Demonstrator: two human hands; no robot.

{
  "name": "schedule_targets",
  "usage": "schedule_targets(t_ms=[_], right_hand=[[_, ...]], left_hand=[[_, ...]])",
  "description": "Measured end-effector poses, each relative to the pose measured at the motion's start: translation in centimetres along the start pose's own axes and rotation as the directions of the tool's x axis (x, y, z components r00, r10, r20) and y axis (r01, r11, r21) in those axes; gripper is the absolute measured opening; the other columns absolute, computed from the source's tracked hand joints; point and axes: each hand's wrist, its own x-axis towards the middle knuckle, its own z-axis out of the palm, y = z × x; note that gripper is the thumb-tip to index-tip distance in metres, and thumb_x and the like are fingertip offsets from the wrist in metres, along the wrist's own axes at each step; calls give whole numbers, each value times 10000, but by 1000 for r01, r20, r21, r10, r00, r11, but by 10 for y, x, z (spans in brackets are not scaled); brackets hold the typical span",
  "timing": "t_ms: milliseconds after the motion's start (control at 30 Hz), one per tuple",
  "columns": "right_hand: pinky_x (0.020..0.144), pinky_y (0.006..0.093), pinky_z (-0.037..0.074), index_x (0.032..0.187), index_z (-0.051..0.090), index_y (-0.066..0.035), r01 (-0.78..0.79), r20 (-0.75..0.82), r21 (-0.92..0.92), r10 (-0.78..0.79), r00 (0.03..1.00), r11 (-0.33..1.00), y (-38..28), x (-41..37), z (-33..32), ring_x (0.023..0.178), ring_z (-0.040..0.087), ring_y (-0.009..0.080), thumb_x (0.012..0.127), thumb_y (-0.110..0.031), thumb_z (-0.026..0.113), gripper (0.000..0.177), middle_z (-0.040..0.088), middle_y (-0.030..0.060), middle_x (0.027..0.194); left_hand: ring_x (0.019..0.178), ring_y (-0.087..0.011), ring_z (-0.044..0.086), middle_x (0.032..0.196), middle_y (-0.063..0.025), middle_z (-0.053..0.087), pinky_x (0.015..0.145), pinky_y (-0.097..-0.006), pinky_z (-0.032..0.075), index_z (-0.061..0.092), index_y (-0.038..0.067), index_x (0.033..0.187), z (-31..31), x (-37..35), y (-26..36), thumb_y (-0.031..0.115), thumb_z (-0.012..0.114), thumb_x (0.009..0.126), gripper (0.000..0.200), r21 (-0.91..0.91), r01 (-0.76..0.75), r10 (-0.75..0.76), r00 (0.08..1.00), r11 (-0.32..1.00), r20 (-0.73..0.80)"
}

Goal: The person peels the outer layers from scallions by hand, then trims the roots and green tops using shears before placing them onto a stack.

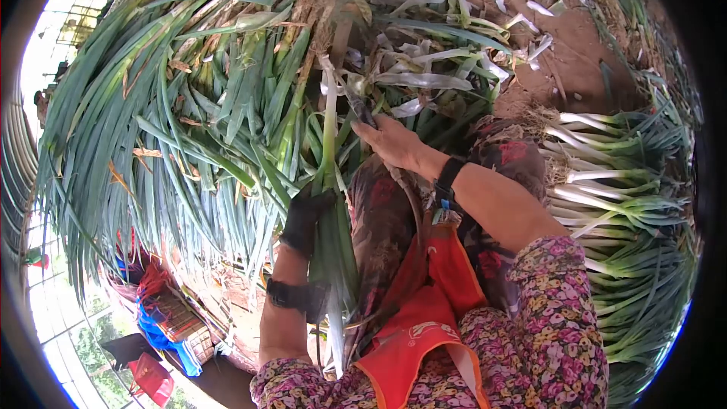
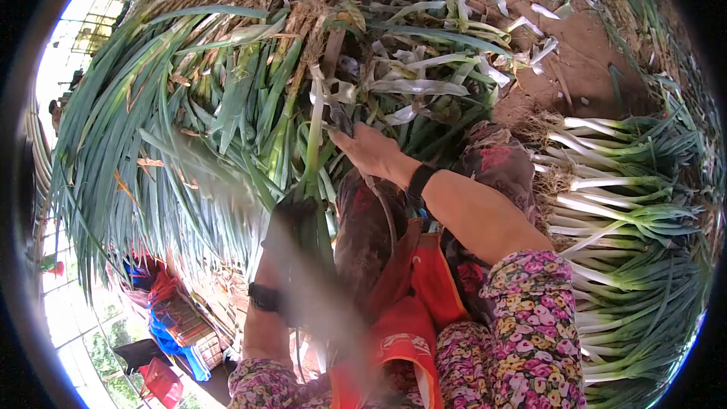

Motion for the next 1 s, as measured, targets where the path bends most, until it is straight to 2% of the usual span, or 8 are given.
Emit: schedule_targets(t_ms=[133, 300, 367, 467, 567, 667, 900, 1000], right_hand=[[618, 335, 417, 974, 528, -7, 53, -5, 30, -53, 999, 998, -11, -33, 0, 631, 510, 168, 885, -560, 439, 567, 519, 64, 712], [857, 418, 414, 1075, 505, 14, 91, 111, -45, -85, 990, 995, -10, -98, -4, 961, 561, 398, 905, -534, 373, 589, 585, 234, 981], [851, 420, 419, 1072, 503, 20, 108, 168, -27, -102, 981, 994, -9, -104, -1, 960, 556, 408, 914, -516, 371, 574, 579, 244, 991], [836, 412, 423, 1060, 512, 18, 188, 20, 26, -189, 982, 982, 4, -87, 9, 933, 576, 379, 905, -544, 378, 598, 587, 229, 940], [797, 393, 433, 1041, 523, 9, -20, 127, 111, 5, 992, 994, -1, -62, -2, 859, 603, 320, 889, -568, 398, 610, 591, 184, 842], [509, 269, 384, 851, 487, -44, 42, 98, 248, -68, 993, 968, -4, -42, 2, 562, 453, 93, 914, -476, 481, 437, 454, 0, 655], [496, 268, 390, 828, 471, -58, 14, 147, 235, -49, 988, 972, -2, -5, 11, 547, 456, 95, 904, -482, 505, 432, 446, -1, 648], [494, 266, 391, 827, 468, -61, 40, 155, 282, -86, 984, 959, -9, -4, 15, 545, 458, 98, 903, -481, 510, 429, 447, 4, 648]], left_hand=[[790, -161, 624, 944, -78, 637, 674, -290, 527, 474, 15, 1239, -7, 0, -4, 82, 608, 798, 466, -145, -13, 18, 999, 989, 31], [772, -203, 640, 954, -100, 630, 662, -306, 552, 410, 17, 1299, -6, -3, 9, 52, 588, 776, 553, -263, 50, -16, 991, 963, 129], [761, -202, 641, 956, -103, 631, 657, -302, 552, 412, 20, 1298, -3, -3, 8, 58, 595, 770, 560, -341, 30, 20, 990, 939, 143], [770, -198, 639, 952, -99, 630, 672, -297, 547, 419, 26, 1297, -4, -6, 4, 49, 583, 778, 544, -365, 32, 24, 989, 930, 149], [805, -177, 628, 958, -86, 629, 710, -288, 530, 426, 29, 1305, -1, -8, -3, 40, 571, 796, 529, -287, 19, 12, 994, 958, 105], [836, -143, 605, 981, -67, 623, 743, -273, 504, 421, 25, 1325, 1, -16, -8, 49, 574, 809, 539, -30, 1, -2, 1000, 1000, -7], [835, -105, 568, 1028, -46, 604, 746, -245, 471, 392, 22, 1359, 5, -32, -4, 58, 590, 808, 586, 259, 30, -8, 996, 965, -86], [848, -119, 584, 1025, -54, 604, 753, -252, 481, 402, 27, 1351, -2, -31, -8, 49, 579, 807, 572, 196, 6, 10, 997, 981, -76]])
